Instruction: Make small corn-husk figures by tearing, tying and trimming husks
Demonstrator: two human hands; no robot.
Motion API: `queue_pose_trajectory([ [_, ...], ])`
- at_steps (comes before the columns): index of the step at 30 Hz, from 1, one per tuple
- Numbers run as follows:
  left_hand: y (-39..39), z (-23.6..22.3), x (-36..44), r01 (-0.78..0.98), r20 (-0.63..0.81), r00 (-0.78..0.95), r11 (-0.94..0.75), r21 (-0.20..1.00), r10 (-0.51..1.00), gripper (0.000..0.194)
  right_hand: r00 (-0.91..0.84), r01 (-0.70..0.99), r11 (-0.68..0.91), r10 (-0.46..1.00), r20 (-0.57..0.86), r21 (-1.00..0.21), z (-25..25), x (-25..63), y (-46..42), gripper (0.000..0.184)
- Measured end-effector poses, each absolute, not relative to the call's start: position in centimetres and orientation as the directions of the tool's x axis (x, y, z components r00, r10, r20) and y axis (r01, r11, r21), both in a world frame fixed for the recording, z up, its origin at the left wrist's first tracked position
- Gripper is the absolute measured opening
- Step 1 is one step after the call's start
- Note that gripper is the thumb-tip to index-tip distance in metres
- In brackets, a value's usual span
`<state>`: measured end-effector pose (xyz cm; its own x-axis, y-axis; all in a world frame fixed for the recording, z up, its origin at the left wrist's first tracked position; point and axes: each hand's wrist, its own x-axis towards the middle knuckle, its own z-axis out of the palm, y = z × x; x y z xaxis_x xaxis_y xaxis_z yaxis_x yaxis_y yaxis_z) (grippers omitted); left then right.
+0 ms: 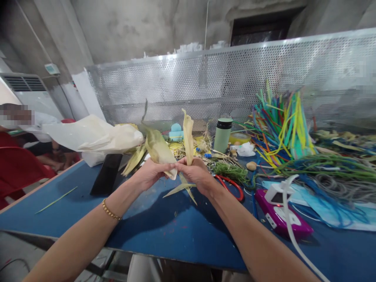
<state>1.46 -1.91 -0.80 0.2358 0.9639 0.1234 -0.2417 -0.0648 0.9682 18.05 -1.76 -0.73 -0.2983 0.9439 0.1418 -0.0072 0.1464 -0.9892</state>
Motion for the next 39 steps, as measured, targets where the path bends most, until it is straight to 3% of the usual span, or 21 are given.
queue_pose_trajectory([
  [7,-2.0,-0.5,1.4,-0.27,0.099,0.256,-0.027,0.962,0.962,0.027,-0.456,-0.206,-0.041,0.888,0.059,-0.978,-0.8,18.5,-1.4,0.033],
  [19,-2.5,0.1,1.6,-0.285,0.064,0.269,0.015,0.958,0.961,0.024,-0.477,-0.278,0.004,0.867,0.141,-0.961,-0.8,17.8,-1.9,0.03],
  [22,-2.3,-0.1,1.6,-0.267,0.088,0.276,-0.012,0.964,0.957,0.022,-0.468,-0.211,0.066,0.869,0.16,-0.975,-0.9,17.9,-1.9,0.029],
  [26,-1.6,-0.8,1.4,-0.264,0.11,0.271,-0.036,0.964,0.956,0.014,-0.371,0.014,0.215,0.908,0.194,-0.977,-0.9,18.0,-1.7,0.027],
  [31,-1.0,-1.5,1.3,-0.245,0.098,0.277,-0.028,0.969,0.956,0.008,-0.119,0.403,0.459,0.884,0.452,-0.792,-0.6,17.9,-1.3,0.019],
  [34,-1.0,-2.0,1.6,-0.174,0.114,0.255,-0.071,0.982,0.96,0.009,-0.249,0.4,0.463,0.886,0.392,-0.791,-0.5,17.6,-1.5,0.015],
  [39,-1.3,-2.2,1.8,-0.088,0.115,0.276,-0.094,0.992,0.954,0.01,-0.445,0.238,0.377,0.862,0.245,-0.895,-0.6,17.0,-2.2,0.022],
])
